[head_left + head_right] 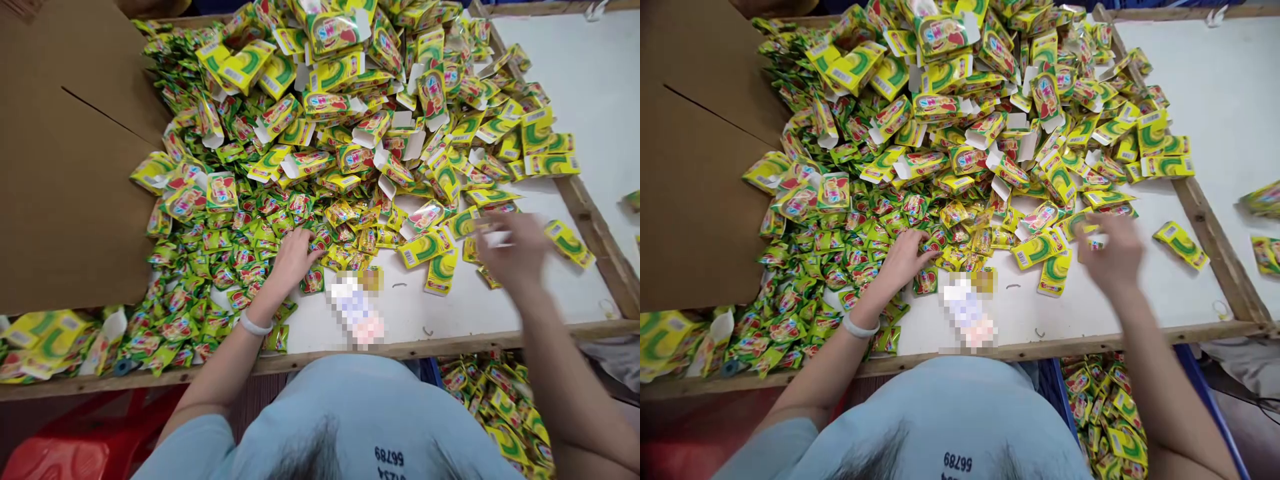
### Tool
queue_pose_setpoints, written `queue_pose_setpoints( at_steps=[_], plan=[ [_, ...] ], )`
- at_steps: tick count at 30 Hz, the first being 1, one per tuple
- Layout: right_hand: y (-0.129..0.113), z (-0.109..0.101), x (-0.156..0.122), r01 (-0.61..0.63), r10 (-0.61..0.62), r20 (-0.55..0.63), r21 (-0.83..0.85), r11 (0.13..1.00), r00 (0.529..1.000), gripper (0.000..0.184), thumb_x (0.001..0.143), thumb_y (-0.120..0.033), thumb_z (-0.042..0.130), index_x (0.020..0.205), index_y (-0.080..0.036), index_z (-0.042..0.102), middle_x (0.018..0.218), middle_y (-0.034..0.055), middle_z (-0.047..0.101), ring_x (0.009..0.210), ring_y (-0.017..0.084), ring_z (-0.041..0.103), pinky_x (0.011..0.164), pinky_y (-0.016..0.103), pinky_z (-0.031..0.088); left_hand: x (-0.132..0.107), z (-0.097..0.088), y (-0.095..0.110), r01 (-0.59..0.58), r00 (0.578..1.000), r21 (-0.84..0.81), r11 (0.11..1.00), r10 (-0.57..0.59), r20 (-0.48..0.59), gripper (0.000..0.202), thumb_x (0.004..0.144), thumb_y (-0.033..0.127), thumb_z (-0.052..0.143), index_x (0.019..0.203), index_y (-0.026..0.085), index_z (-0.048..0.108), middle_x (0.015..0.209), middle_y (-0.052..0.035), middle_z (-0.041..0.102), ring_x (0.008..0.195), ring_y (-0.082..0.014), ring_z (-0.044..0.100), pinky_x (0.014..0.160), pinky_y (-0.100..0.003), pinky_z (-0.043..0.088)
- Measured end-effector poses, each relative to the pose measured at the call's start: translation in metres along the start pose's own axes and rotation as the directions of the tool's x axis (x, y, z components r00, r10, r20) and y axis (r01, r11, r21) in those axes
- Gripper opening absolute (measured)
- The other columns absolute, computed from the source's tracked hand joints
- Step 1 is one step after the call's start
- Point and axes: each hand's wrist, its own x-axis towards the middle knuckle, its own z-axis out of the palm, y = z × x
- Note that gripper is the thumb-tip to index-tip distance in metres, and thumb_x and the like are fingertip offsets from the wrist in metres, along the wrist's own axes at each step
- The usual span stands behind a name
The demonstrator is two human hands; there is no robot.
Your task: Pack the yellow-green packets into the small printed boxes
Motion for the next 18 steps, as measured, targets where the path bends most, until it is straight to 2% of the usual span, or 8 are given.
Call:
queue_pose_setpoints(
  at_steps=[3, 4, 6, 8, 10, 12, 15, 18],
  plan=[
    [-0.01, 0.083, -0.007, 0.207, -0.165, 0.219, -0.186, 0.96, 0.962, 0.036, 0.08, -0.041, 0.076, 0.108, -0.018, 0.069, 0.116, 0.0173, 0.068, 0.123, 0.039, 0.051, 0.107, 0.059, 0.035, -0.006, 0.003, -0.002, 0.067, 0.995, -0.206, 0.976, -0.081, -0.061, 0.021, 0.084, 0.03, 0.066, 0.098, 0.014, 0.064, 0.103, -0.0111, 0.06, 0.102, -0.0286, 0.058, 0.095, -0.046, 0.048],
    [-0.013, 0.103, -0.008, 0.29, -0.207, 0.306, -0.256, 0.922, 0.929, 0.035, 0.084, -0.037, 0.071, 0.111, -0.016, 0.068, 0.121, 0.0181, 0.066, 0.127, 0.04, 0.048, 0.109, 0.06, 0.032, -0.008, 0.003, -0.001, 0.074, 0.989, -0.302, 0.95, -0.109, -0.103, 0.018, 0.085, 0.03, 0.064, 0.095, 0.015, 0.065, 0.104, -0.0105, 0.06, 0.102, -0.0275, 0.059, 0.094, -0.045, 0.049],
    [-0.017, 0.123, -0.008, 0.354, -0.233, 0.356, -0.327, 0.876, 0.905, 0.024, 0.092, -0.028, 0.058, 0.11, -0.014, 0.068, 0.121, 0.0181, 0.066, 0.129, 0.038, 0.048, 0.11, 0.06, 0.03, -0.014, 0.002, 0.003, 0.078, 0.973, -0.548, 0.833, -0.182, -0.139, 0.018, 0.085, 0.033, 0.06, 0.09, 0.016, 0.065, 0.102, -0.0089, 0.061, 0.098, -0.0248, 0.061, 0.086, -0.042, 0.054],
    [-0.022, 0.122, -0.008, 0.278, -0.218, 0.245, -0.243, 0.929, 0.945, 0.02, 0.095, -0.025, 0.051, 0.1, -0.017, 0.068, 0.112, 0.0152, 0.069, 0.122, 0.034, 0.054, 0.106, 0.056, 0.037, -0.017, 0.003, 0.011, 0.097, 0.961, -0.789, 0.607, -0.262, -0.083, 0.025, 0.083, 0.041, 0.062, 0.088, 0.016, 0.064, 0.089, -0.0053, 0.062, 0.083, -0.0213, 0.063, 0.072, -0.037, 0.058],
    [-0.03, 0.114, -0.013, 0.124, -0.127, 0.142, 0.031, 0.992, 0.982, 0.02, 0.096, -0.034, 0.051, 0.089, -0.02, 0.064, 0.094, 0.0095, 0.069, 0.097, 0.027, 0.064, 0.088, 0.046, 0.05, -0.018, 0.009, 0.025, 0.113, 0.952, -0.923, 0.369, -0.305, -0.005, 0.034, 0.076, 0.049, 0.07, 0.086, 0.017, 0.061, 0.076, -0.0011, 0.06, 0.072, -0.0185, 0.062, 0.065, -0.035, 0.058],
    [-0.042, 0.111, -0.023, -0.093, 0.028, 0.179, 0.361, 0.928, 0.983, 0.028, 0.094, -0.047, 0.055, 0.081, -0.023, 0.057, 0.071, 0.0012, 0.061, 0.064, 0.018, 0.06, 0.061, 0.033, 0.052, -0.017, 0.018, 0.045, 0.113, 0.954, -0.971, 0.209, -0.297, 0.048, 0.04, 0.072, 0.053, 0.073, 0.086, 0.018, 0.059, 0.075, -0.0003, 0.062, 0.071, -0.018, 0.063, 0.066, -0.034, 0.057],
    [-0.056, 0.118, -0.041, -0.33, 0.17, 0.317, 0.567, 0.755, 0.933, 0.037, 0.088, -0.056, 0.062, 0.076, -0.023, 0.052, 0.057, -0.0059, 0.047, 0.043, 0.011, 0.044, 0.041, 0.024, 0.039, -0.017, 0.03, 0.073, 0.152, 0.971, -0.985, 0.084, -0.196, 0.133, 0.043, 0.079, 0.061, 0.065, 0.088, 0.019, 0.058, 0.081, -0.0025, 0.066, 0.078, -0.0194, 0.065, 0.07, -0.034, 0.057],
    [-0.056, 0.12, -0.052, -0.339, 0.22, 0.277, 0.525, 0.78, 0.935, 0.035, 0.085, -0.054, 0.067, 0.078, -0.021, 0.054, 0.065, -0.004, 0.051, 0.05, 0.01, 0.048, 0.044, 0.022, 0.042, -0.019, 0.036, 0.091, 0.161, 0.981, -0.977, 0.137, -0.135, 0.142, 0.043, 0.081, 0.062, 0.064, 0.081, 0.019, 0.057, 0.078, -0.0018, 0.065, 0.077, -0.0183, 0.063, 0.071, -0.032, 0.054]
  ],
)
